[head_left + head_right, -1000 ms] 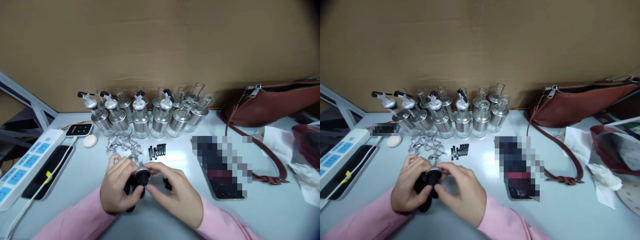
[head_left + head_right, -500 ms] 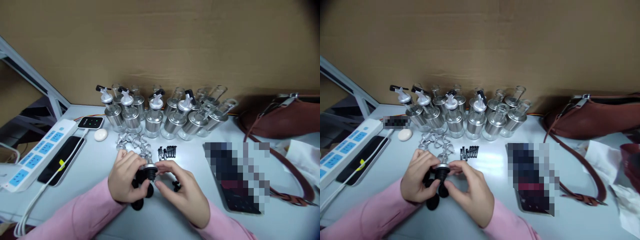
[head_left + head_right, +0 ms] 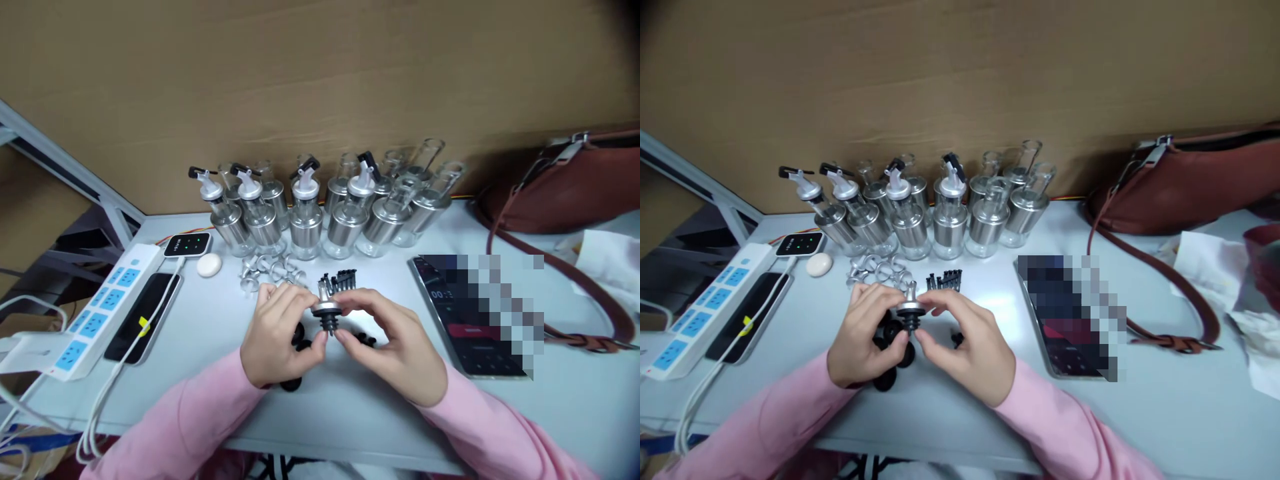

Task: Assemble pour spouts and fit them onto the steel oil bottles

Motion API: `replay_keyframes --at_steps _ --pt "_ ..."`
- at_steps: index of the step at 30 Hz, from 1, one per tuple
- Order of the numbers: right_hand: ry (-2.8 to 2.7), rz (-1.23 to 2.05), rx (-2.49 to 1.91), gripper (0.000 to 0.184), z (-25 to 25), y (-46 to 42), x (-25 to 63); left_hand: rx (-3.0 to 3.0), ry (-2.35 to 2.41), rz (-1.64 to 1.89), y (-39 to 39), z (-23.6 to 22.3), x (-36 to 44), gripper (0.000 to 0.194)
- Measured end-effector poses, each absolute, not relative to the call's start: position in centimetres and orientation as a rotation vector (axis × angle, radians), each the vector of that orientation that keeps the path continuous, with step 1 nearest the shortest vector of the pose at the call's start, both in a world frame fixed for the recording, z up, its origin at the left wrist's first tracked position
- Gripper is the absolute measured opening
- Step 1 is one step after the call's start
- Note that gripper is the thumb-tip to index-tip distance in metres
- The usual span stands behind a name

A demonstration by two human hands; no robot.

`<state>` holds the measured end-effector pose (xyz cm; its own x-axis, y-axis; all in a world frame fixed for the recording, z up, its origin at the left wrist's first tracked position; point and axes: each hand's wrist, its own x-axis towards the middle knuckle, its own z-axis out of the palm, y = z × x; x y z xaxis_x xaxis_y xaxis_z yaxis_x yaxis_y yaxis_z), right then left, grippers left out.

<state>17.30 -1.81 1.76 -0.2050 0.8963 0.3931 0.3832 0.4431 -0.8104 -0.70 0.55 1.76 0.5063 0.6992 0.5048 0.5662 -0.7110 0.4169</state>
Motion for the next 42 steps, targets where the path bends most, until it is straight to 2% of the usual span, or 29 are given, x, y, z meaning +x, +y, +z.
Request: replay_keyframes --at_steps 6,29,42 --pt "-1.758 0.732 -1.042 0.028 2.1 -1.8 17.7 2.649 1.075 1.027 0.5 1.8 -0.3 0.020" --pt "-1.985 0.503 -0.943 0.034 1.3 -0.6 17.3 2.755 1.086 1.000 0.9 1.0 -0.9 0.020" --pt "-1.970 0.580 -0.908 0.027 0.7 -1.1 16.9 2.678 1.086 0.943 0.3 1.0 -0.6 0.018"
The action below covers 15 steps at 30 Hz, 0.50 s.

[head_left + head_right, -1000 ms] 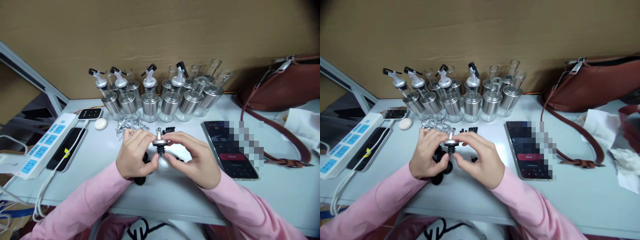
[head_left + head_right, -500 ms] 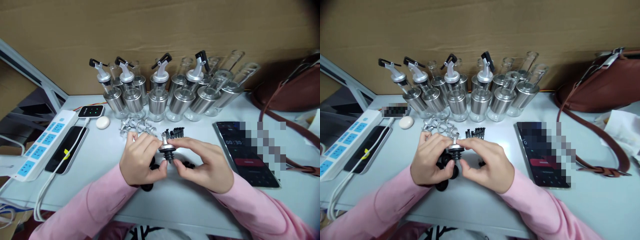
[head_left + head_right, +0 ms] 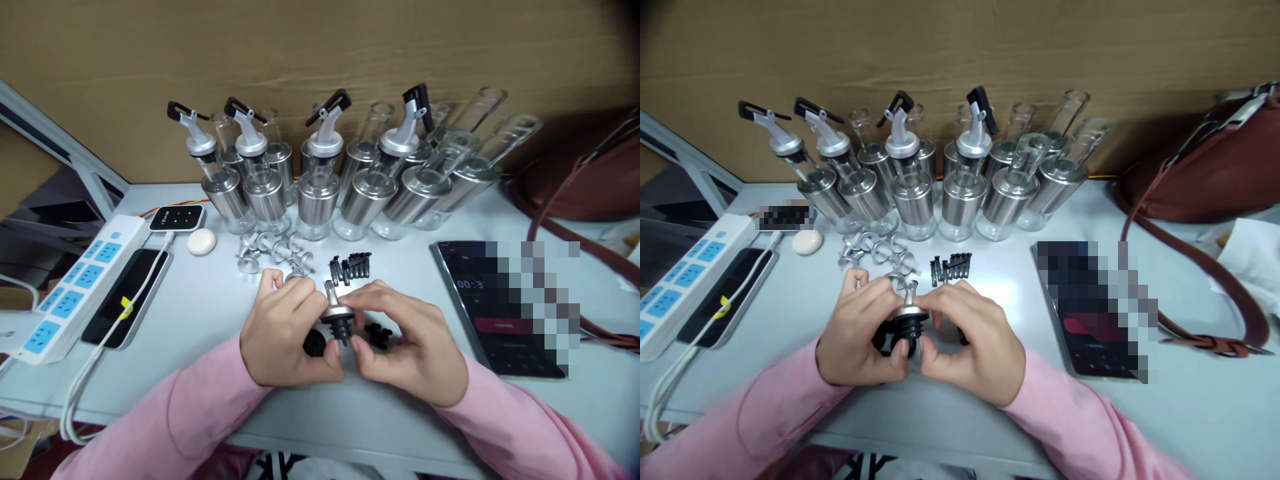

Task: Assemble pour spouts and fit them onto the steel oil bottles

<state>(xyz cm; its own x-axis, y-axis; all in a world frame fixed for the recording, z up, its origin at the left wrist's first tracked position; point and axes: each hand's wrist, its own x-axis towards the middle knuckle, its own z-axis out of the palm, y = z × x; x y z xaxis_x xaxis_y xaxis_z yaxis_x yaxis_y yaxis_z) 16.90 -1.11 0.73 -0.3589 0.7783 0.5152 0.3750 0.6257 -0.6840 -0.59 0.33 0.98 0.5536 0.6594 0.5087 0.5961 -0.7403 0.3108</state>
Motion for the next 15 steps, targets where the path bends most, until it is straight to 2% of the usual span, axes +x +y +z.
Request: replay_keyframes --at_steps 15 --pt "-1.938 0.619 -0.832 0.026 1.08 -1.22 17.11 2.734 0.997 1.074 0.23 0.49 -0.69 0.023"
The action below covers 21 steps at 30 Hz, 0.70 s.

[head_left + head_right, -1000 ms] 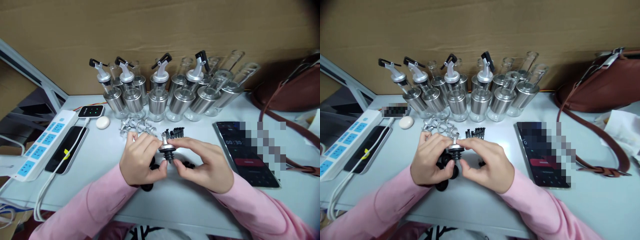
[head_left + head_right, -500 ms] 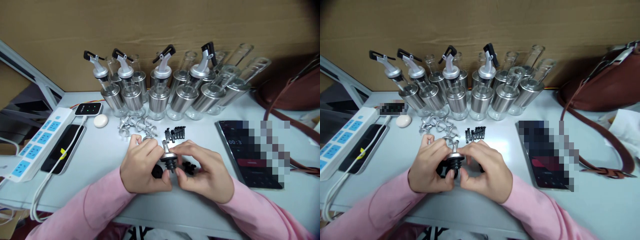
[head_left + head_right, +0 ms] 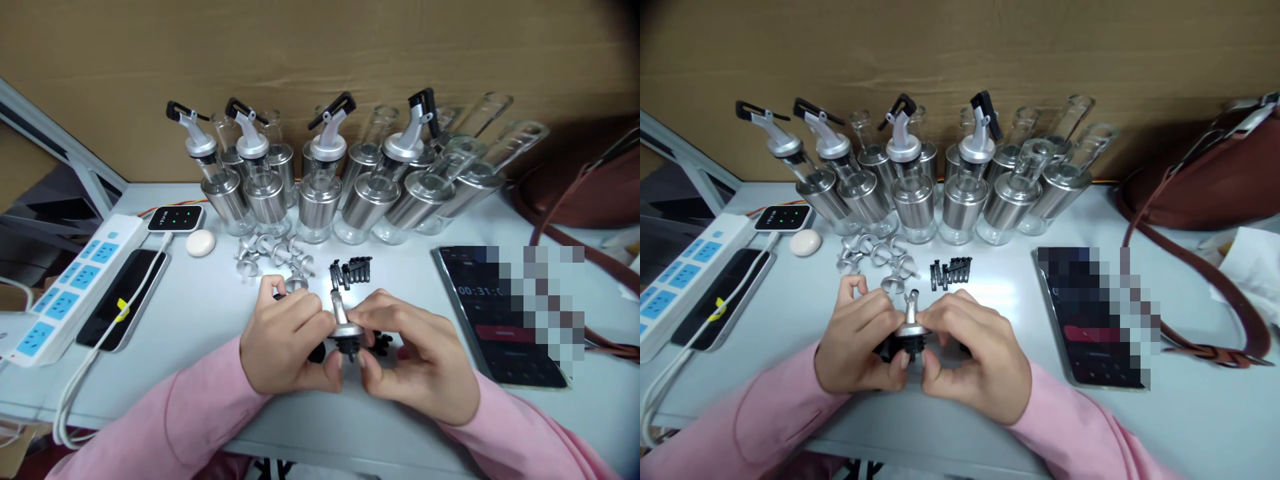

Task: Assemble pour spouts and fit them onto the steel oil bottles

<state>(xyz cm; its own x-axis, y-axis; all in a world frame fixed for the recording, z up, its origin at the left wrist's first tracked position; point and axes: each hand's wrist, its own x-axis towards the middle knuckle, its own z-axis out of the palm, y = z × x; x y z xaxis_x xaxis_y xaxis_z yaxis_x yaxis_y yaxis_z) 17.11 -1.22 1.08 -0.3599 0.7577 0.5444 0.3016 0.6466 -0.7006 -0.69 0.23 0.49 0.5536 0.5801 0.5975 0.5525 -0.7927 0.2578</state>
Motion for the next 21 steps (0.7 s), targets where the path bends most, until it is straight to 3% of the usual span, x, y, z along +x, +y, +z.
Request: replay_keyframes --at_steps 9,21 --pt "-1.965 0.453 -0.739 0.037 1.00 -1.08 17.48 2.677 0.912 1.116 0.51 0.30 -1.03 0.020" --pt "-1.893 0.479 -0.832 0.024 0.28 -1.20 17.71 2.578 0.769 1.092 0.76 -0.05 -1.00 0.023"
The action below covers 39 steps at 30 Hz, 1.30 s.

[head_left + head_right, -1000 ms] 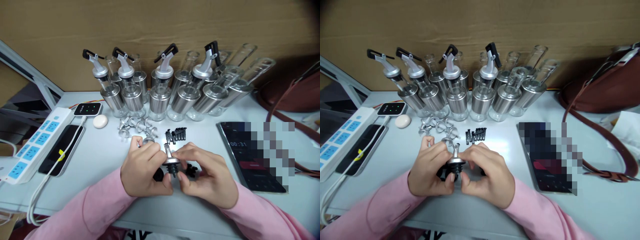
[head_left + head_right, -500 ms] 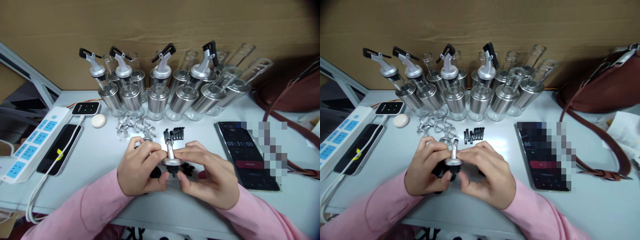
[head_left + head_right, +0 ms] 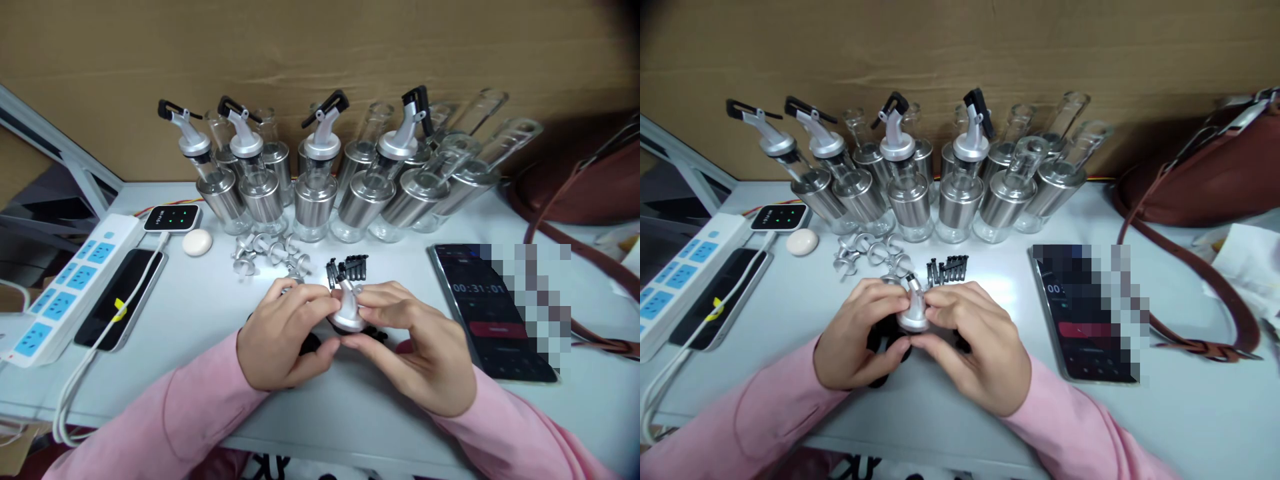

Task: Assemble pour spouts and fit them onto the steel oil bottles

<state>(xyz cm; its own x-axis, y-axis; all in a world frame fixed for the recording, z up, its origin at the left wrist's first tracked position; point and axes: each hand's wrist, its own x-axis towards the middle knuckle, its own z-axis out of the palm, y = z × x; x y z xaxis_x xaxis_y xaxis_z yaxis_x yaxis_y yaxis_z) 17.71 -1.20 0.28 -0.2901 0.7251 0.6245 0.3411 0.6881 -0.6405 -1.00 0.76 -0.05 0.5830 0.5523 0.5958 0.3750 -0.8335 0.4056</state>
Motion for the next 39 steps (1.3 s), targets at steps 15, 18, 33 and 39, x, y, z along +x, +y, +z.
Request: replay_keyframes --at_steps 15,18,33,39 --pt "-1.939 0.439 -0.862 0.020 0.6 -0.9 17.7 2.723 0.928 1.099 0.7 0.2 -0.9 0.018" --pt "-1.952 0.432 -0.871 0.020 0.6 -1.0 17.7 2.726 0.915 1.081 0.7 0.2 -0.9 0.017" --pt "-2.236 0.171 -1.539 0.015 -0.9 1.1 20.4 2.649 0.837 0.964 0.5 0.1 -0.8 0.018" --pt "-2.347 -0.017 -1.625 0.031 -2.2 0.9 19.6 2.664 0.814 0.931 0.4 0.0 -0.7 0.019"
